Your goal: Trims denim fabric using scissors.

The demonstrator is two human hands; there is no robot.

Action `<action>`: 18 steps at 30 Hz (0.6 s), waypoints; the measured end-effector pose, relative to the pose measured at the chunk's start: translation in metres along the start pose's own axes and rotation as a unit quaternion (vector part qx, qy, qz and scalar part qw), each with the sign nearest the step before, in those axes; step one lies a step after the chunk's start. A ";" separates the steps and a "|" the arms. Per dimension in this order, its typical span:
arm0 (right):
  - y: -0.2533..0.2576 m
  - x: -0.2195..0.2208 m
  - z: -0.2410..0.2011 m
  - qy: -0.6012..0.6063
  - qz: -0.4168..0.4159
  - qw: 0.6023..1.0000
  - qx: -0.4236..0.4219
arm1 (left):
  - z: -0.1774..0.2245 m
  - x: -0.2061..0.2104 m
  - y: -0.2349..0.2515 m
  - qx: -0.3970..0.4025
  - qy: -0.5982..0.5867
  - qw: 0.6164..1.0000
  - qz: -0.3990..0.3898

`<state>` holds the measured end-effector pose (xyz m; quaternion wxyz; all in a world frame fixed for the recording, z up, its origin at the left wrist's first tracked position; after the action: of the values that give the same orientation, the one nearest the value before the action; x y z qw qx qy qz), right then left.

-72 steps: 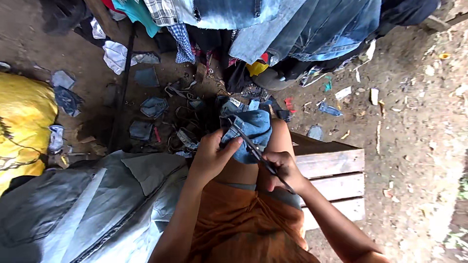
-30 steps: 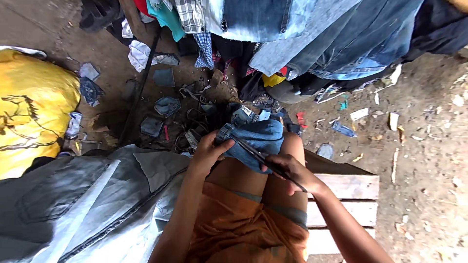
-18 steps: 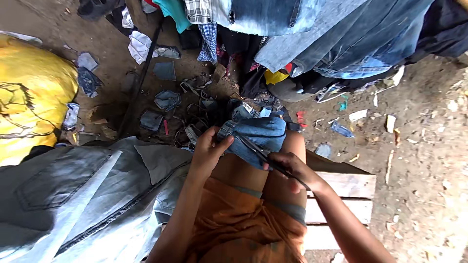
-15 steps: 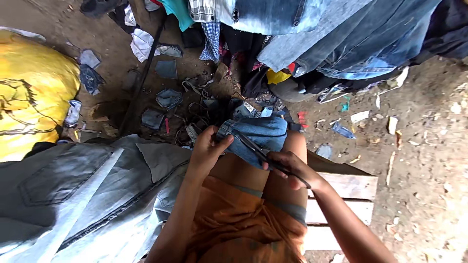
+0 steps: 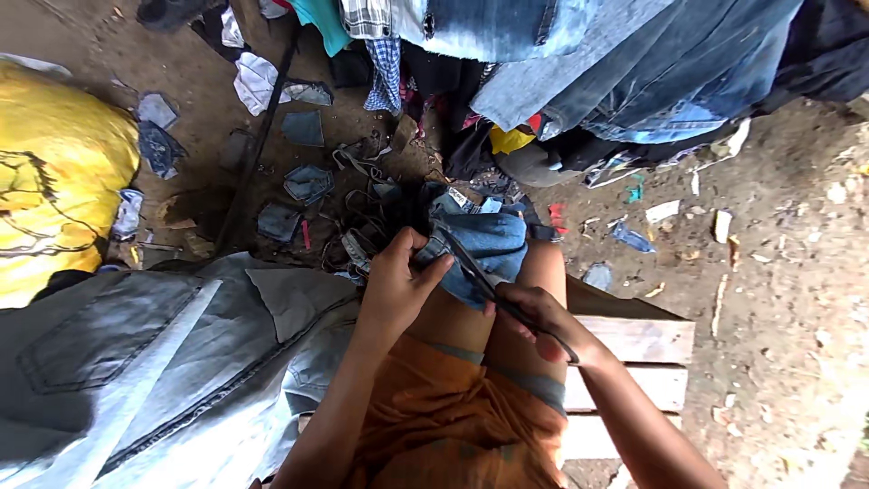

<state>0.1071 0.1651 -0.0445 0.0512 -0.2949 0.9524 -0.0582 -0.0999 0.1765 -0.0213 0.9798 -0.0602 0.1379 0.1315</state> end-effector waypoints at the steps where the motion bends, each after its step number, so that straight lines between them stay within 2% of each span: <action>1: 0.001 0.003 -0.002 0.009 0.003 1.000 0.004 | 0.004 0.000 -0.002 0.012 0.022 1.000 0.009; 4: 0.003 0.009 -0.006 0.008 0.013 1.000 0.011 | 0.013 -0.001 -0.004 0.037 0.070 0.997 0.022; 7: 0.003 0.009 -0.009 -0.022 0.049 0.998 -0.012 | 0.013 -0.003 -0.001 0.038 0.072 0.997 -0.002; 12: -0.005 0.009 -0.010 -0.030 0.079 0.995 -0.060 | 0.004 -0.004 0.002 0.014 -0.063 0.995 -0.071; 14: -0.006 0.009 -0.010 -0.052 0.068 0.995 -0.059 | -0.003 -0.003 0.001 -0.012 -0.106 0.989 -0.099; 18: 0.007 0.011 -0.020 -0.108 0.016 0.994 -0.024 | -0.004 -0.003 0.000 -0.041 -0.117 0.984 -0.124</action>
<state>0.0918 0.1663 -0.0265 0.1477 -0.2856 0.9469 -0.0024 -0.1036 0.1751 -0.0242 0.9946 -0.1010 0.0084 0.0202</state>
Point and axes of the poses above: each hand's wrist, its own y-axis towards the middle knuckle, its own x-axis out of the palm, z = x × y, the point moved 7 cm from there along y, towards the middle knuckle, and after that the axes turned 12 degrees about z, right-handed, at the moved point
